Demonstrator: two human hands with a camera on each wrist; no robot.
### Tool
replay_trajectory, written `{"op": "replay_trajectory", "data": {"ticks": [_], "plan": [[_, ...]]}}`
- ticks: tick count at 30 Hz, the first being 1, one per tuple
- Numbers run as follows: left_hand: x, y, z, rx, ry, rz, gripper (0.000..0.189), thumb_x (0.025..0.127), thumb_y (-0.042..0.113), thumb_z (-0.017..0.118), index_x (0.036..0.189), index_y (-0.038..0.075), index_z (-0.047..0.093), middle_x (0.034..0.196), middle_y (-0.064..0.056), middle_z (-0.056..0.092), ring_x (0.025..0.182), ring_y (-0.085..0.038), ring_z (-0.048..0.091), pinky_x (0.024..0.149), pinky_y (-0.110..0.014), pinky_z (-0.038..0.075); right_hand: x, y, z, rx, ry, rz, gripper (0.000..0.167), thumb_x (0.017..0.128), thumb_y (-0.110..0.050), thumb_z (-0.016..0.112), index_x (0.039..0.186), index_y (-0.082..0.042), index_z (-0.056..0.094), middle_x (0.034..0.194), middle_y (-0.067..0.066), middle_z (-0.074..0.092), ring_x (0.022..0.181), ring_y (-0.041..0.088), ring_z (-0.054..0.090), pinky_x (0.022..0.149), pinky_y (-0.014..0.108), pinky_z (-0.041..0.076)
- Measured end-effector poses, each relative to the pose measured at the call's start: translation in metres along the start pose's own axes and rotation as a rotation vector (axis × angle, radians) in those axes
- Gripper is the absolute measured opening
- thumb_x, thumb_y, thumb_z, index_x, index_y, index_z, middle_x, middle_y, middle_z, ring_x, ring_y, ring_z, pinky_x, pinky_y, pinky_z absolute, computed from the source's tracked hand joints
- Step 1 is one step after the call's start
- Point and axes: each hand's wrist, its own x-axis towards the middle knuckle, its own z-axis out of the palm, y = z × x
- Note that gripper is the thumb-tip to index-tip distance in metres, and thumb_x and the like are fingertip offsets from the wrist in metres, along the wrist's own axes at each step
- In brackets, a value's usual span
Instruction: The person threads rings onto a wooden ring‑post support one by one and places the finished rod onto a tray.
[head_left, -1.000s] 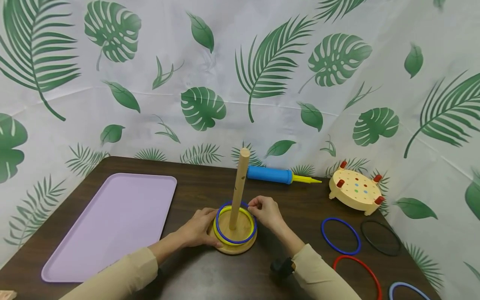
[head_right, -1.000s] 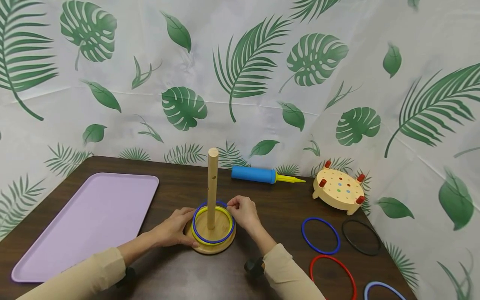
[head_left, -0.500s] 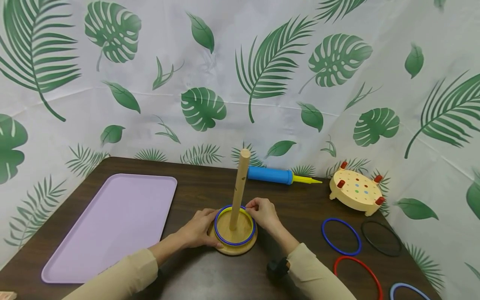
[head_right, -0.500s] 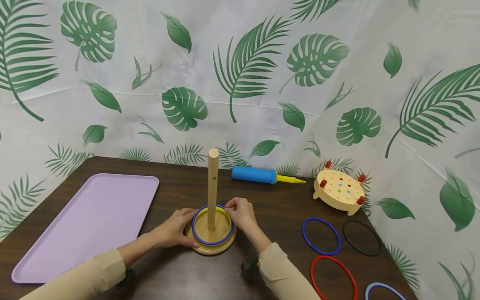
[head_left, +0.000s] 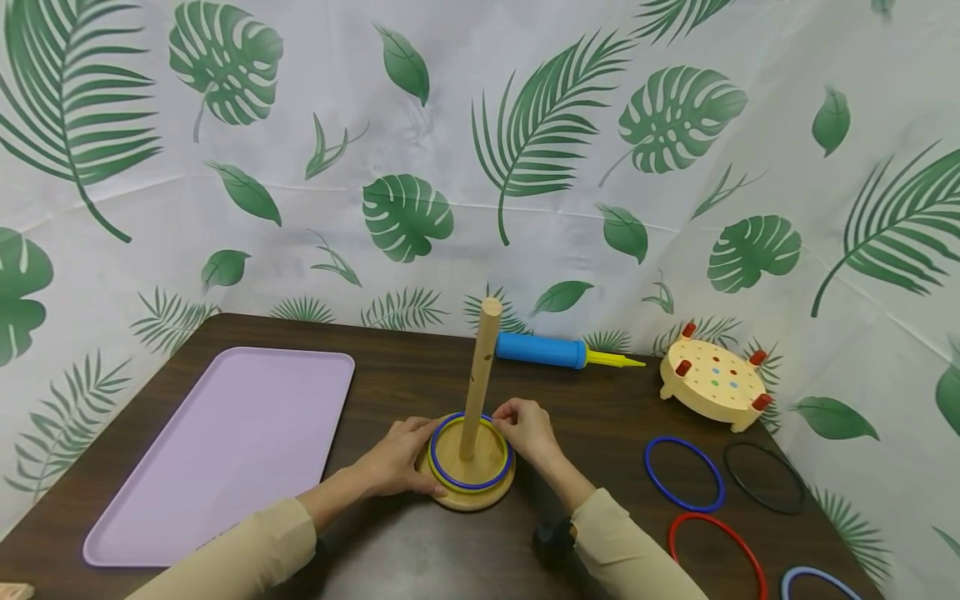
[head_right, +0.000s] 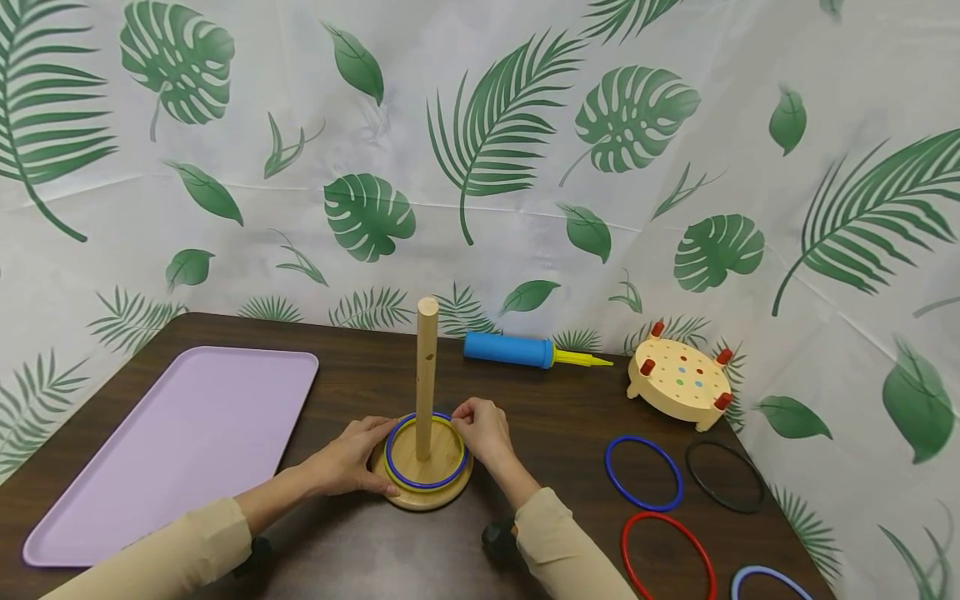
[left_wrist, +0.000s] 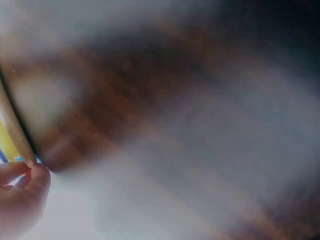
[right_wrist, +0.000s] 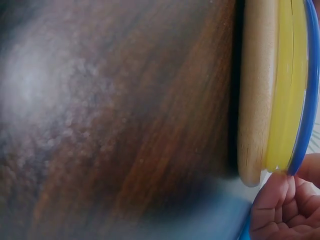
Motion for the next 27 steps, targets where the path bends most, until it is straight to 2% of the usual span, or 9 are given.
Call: {"op": "replay_trajectory", "data": {"ticks": [13,19,27], "plan": [[-0.001,0.000,0.000,-0.008,-0.003,-0.013,0.096,0.063,0.038,0.086,0.136,-0.007,0.043,0.130,-0.023,0.048,0.117,-0.039,0.043,0.097,-0.052,0.039,-0.001,0.002,0.001,0.027,-0.002,-0.001,0.004,0.081,-0.006,0.069,0.079,-0.003,0.067,0.067,0.001,0.061,0.059,0.008,0.049,0.054,0.023,0.041],[-0.001,0.000,0.001,-0.004,-0.003,-0.009,0.096,0.063,0.037,0.086,0.136,-0.007,0.043,0.130,-0.023,0.049,0.117,-0.039,0.043,0.097,-0.052,0.039,-0.004,0.004,-0.003,0.115,-0.026,0.076,0.004,0.085,-0.007,0.067,0.084,-0.003,0.068,0.070,0.002,0.061,0.059,0.009,0.053,0.053,0.024,0.049],[-0.001,0.002,0.000,-0.003,-0.001,-0.009,0.096,0.063,0.036,0.087,0.135,-0.008,0.043,0.129,-0.023,0.049,0.117,-0.040,0.043,0.097,-0.052,0.039,-0.010,0.015,-0.020,0.160,-0.009,0.102,0.004,0.086,-0.007,0.066,0.087,-0.003,0.067,0.073,0.004,0.061,0.060,0.011,0.056,0.056,0.029,0.054]]}}
